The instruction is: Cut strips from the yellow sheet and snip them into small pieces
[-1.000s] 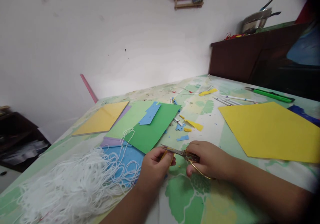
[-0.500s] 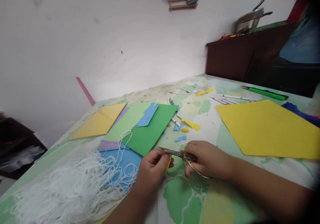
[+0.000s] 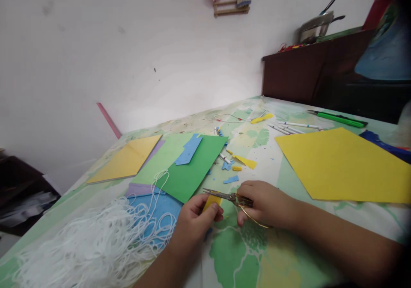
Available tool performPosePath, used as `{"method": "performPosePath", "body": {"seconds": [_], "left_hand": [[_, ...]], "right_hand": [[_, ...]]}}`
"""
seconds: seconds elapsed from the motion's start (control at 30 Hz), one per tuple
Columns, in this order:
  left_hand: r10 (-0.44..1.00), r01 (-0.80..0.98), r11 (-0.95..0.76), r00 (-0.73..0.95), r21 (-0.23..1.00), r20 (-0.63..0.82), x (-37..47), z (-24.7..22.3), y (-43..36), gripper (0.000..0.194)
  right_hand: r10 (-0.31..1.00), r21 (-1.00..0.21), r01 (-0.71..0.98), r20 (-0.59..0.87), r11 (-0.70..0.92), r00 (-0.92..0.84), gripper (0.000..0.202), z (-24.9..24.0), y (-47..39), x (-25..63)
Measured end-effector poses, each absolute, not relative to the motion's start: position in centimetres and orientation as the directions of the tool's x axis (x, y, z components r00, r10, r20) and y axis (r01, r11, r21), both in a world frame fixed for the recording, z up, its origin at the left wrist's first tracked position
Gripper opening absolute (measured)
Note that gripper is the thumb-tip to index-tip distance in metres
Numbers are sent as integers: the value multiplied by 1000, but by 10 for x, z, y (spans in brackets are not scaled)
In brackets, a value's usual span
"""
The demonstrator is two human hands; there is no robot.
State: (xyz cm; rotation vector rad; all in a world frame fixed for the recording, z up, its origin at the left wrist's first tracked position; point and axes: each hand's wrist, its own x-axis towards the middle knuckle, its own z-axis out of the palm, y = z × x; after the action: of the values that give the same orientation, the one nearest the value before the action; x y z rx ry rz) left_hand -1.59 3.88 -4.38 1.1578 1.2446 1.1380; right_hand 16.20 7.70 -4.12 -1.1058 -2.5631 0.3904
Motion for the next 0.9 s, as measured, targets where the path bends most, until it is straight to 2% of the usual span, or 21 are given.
{"method": "performPosePath", "body": {"seconds": [0.23, 0.53, 0.9], "left_hand": [[996, 29, 72, 41, 997, -73, -16, -41, 36, 17], [999, -4, 29, -22, 1000, -29, -16, -40, 37, 18], [998, -33, -6, -56, 999, 4, -15, -39, 37, 21]], "right_hand": [[753, -425, 651, 124, 629, -646, 33, -43, 76, 161], [748, -483, 622, 111, 616, -654, 36, -38, 71, 166], [793, -445, 687, 92, 574, -603, 30, -38, 68, 163]]}}
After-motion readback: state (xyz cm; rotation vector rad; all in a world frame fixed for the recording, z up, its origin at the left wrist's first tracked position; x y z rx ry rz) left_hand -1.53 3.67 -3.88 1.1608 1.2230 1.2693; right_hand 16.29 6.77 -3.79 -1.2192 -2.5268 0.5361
